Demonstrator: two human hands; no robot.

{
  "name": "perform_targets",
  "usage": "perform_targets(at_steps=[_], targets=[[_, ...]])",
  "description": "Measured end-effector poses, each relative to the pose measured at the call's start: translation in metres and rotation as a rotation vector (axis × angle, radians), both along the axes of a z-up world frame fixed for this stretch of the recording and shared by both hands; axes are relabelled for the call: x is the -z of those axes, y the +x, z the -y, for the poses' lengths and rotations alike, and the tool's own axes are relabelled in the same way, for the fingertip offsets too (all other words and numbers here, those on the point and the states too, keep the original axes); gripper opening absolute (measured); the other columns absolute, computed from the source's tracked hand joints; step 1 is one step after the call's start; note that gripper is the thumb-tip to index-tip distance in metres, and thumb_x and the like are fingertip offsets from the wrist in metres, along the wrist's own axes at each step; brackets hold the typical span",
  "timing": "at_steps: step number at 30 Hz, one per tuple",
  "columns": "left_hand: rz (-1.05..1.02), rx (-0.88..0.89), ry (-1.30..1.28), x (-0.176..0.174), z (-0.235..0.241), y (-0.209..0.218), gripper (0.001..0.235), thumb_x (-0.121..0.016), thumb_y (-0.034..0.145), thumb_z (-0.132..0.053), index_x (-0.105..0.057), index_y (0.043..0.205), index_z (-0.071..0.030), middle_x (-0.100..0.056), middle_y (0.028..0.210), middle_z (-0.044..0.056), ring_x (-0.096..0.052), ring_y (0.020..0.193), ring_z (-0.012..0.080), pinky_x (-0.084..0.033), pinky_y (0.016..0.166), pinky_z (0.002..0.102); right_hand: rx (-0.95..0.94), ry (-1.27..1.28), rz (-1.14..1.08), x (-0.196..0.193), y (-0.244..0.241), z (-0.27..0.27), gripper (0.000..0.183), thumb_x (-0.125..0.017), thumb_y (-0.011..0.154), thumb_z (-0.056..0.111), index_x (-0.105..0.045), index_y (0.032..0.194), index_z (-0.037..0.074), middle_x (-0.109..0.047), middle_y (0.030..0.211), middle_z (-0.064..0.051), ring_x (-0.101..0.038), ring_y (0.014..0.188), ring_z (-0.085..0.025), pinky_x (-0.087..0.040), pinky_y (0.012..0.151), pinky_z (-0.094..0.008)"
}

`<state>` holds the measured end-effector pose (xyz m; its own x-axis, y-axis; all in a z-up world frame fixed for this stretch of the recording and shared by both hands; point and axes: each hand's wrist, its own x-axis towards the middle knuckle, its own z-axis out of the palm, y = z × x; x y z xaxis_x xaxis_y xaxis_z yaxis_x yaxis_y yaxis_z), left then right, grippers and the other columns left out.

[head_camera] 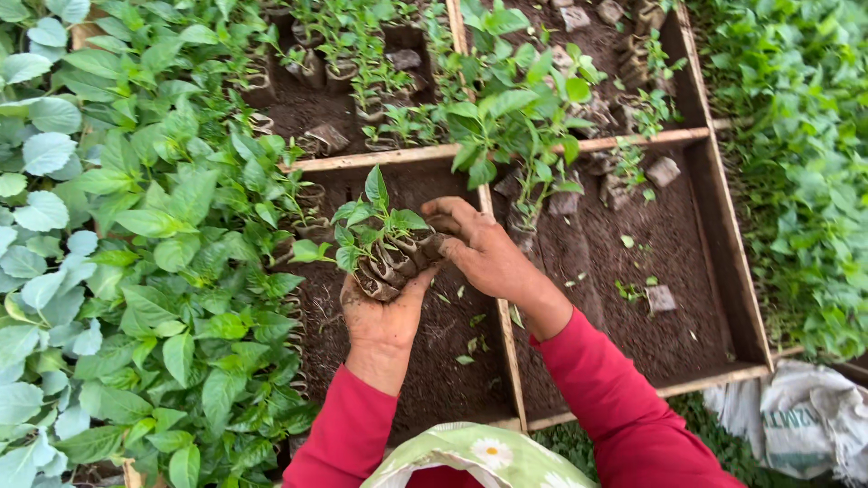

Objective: The person moves seedlings in soil plugs between wooden trays and reorders them within the trays by hand.

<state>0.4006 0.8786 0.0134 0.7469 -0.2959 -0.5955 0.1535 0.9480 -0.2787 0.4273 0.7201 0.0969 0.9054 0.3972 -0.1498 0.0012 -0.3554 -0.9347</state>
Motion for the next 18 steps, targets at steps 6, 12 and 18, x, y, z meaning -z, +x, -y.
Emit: perform_targets(at_steps=[6, 12, 18], targets=[[-0.086, 0.162, 0.1, -0.024, 0.029, -0.051, 0.035, -0.048, 0.099, -0.025, -0.068, 0.12, -0.005, -0.067, 0.121, 0.026, -0.056, 0.122, 0.052, -0.039, 0.107, 0.074, 0.267, 0.102, 0.075, 0.021, -0.073, 0.039, 0.027, -0.064, 0.097, 0.014, -0.068, 0.12, -0.001, -0.071, 0.111, -0.026, -0.069, 0.107, -0.042, -0.056, 0.092, -0.055], [-0.111, 0.33, 0.183, -0.062, 0.093, -0.107, 0.033, -0.049, 0.098, -0.027, -0.068, 0.116, -0.006, -0.067, 0.12, 0.024, -0.055, 0.122, 0.0546, -0.031, 0.108, 0.08, 0.403, 0.097, 0.139, 0.023, -0.155, 0.108, 0.024, -0.069, 0.093, 0.015, -0.073, 0.113, 0.002, -0.072, 0.103, -0.022, -0.071, 0.099, -0.033, -0.058, 0.087, -0.049], [-0.04, 0.505, 0.187, -0.091, 0.201, -0.187, 0.049, -0.057, 0.092, -0.034, -0.057, 0.131, -0.004, -0.055, 0.144, 0.022, -0.041, 0.139, 0.0497, -0.033, 0.114, 0.068, 0.629, 0.052, 0.282, 0.007, -0.26, 0.199, 0.02, -0.068, 0.095, 0.016, -0.075, 0.109, 0.003, -0.074, 0.101, -0.018, -0.072, 0.1, -0.035, -0.057, 0.09, -0.046]])
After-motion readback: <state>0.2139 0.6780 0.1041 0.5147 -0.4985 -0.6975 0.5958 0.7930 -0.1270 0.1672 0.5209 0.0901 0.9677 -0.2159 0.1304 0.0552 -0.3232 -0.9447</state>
